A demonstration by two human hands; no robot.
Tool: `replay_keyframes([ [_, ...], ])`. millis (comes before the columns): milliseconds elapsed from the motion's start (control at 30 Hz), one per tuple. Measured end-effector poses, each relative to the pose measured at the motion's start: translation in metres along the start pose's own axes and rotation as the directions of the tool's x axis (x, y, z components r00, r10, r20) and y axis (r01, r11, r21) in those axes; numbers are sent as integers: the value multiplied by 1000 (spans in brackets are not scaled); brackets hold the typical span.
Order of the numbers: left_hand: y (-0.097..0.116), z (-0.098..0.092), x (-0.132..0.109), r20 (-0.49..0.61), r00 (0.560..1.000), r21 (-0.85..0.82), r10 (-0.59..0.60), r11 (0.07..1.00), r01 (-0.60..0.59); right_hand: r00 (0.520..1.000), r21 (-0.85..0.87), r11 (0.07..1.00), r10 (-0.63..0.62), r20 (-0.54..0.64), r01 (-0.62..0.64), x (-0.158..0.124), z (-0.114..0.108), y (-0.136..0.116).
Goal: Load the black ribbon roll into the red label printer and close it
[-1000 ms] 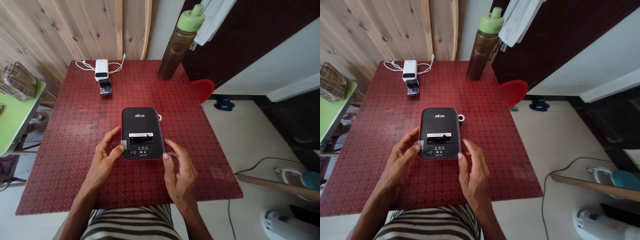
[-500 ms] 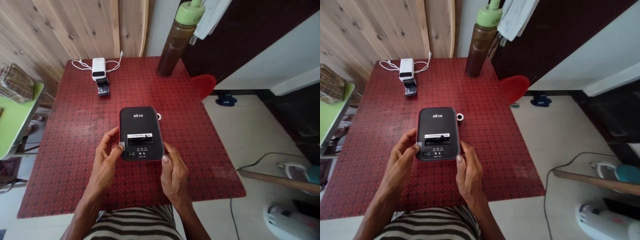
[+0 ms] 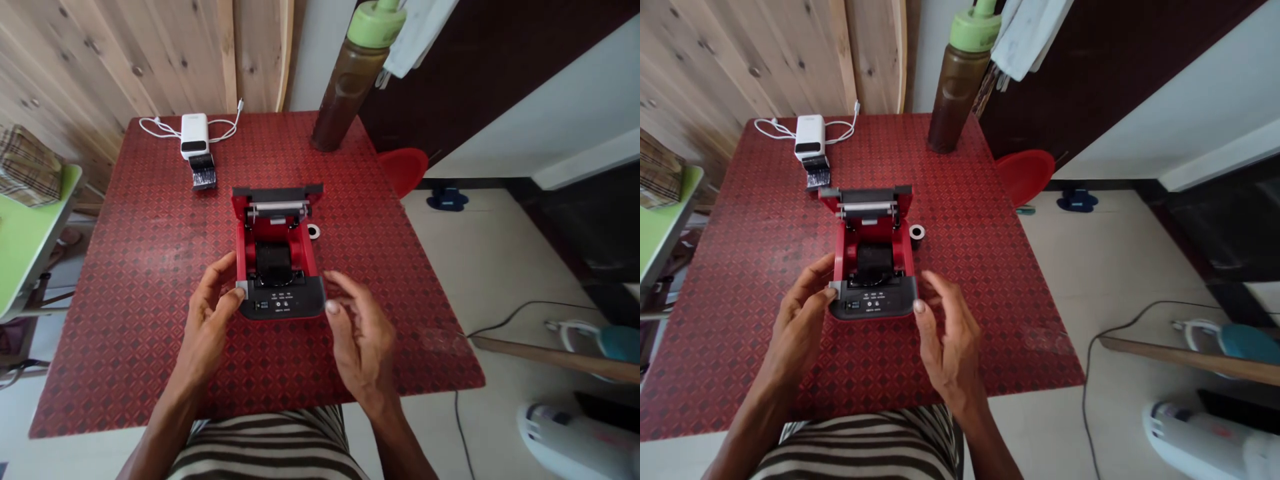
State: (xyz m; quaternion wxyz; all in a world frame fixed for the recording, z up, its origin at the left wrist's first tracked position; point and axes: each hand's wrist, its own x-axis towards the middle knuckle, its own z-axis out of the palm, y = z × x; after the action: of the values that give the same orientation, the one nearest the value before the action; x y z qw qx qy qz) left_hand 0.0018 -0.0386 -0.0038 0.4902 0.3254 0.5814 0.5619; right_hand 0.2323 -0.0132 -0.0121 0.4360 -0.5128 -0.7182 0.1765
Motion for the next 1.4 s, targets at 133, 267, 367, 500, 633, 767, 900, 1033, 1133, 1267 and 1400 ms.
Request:
replay_keyframes([
  [133,-4,-5,2,44,998,8,37,999,-37,966,-81,962,-257,40,259,41,-10,-9],
  [267,-5,-8,3,48,997,39,53,998,-55,835,-72,894,-381,398,442,85,1,-25],
  [367,-6,-8,2,50,997,40,53,998,-55,738,-212,877,-208,642,431,112,14,-43],
  [500,-7,-8,2,63,997,20,54,998,-56,613,-372,811,20,790,451,134,32,-69],
  [633,-7,-9,3,84,995,1,45,999,-45,525,-418,765,123,842,490,141,48,-77],
  [767,-6,-10,3,108,994,-9,31,999,-31,502,-409,764,130,855,499,145,55,-69],
  [900,-7,-11,3,109,994,-11,14,1000,-13,480,-401,762,136,867,509,150,50,-69],
  [1033,-6,-11,4,110,994,2,14,1000,-14,567,-437,769,119,815,467,144,44,-72],
  [1133,-5,-10,4,103,995,-2,6,1000,-6,685,-443,775,18,728,451,130,36,-69],
  [1267,-3,-11,4,99,995,8,-9,1000,9,845,-262,888,-215,490,378,109,4,-55],
  [1400,-6,-12,4,79,997,45,-4,999,1,993,-89,995,-34,110,44,87,-37,-27],
])
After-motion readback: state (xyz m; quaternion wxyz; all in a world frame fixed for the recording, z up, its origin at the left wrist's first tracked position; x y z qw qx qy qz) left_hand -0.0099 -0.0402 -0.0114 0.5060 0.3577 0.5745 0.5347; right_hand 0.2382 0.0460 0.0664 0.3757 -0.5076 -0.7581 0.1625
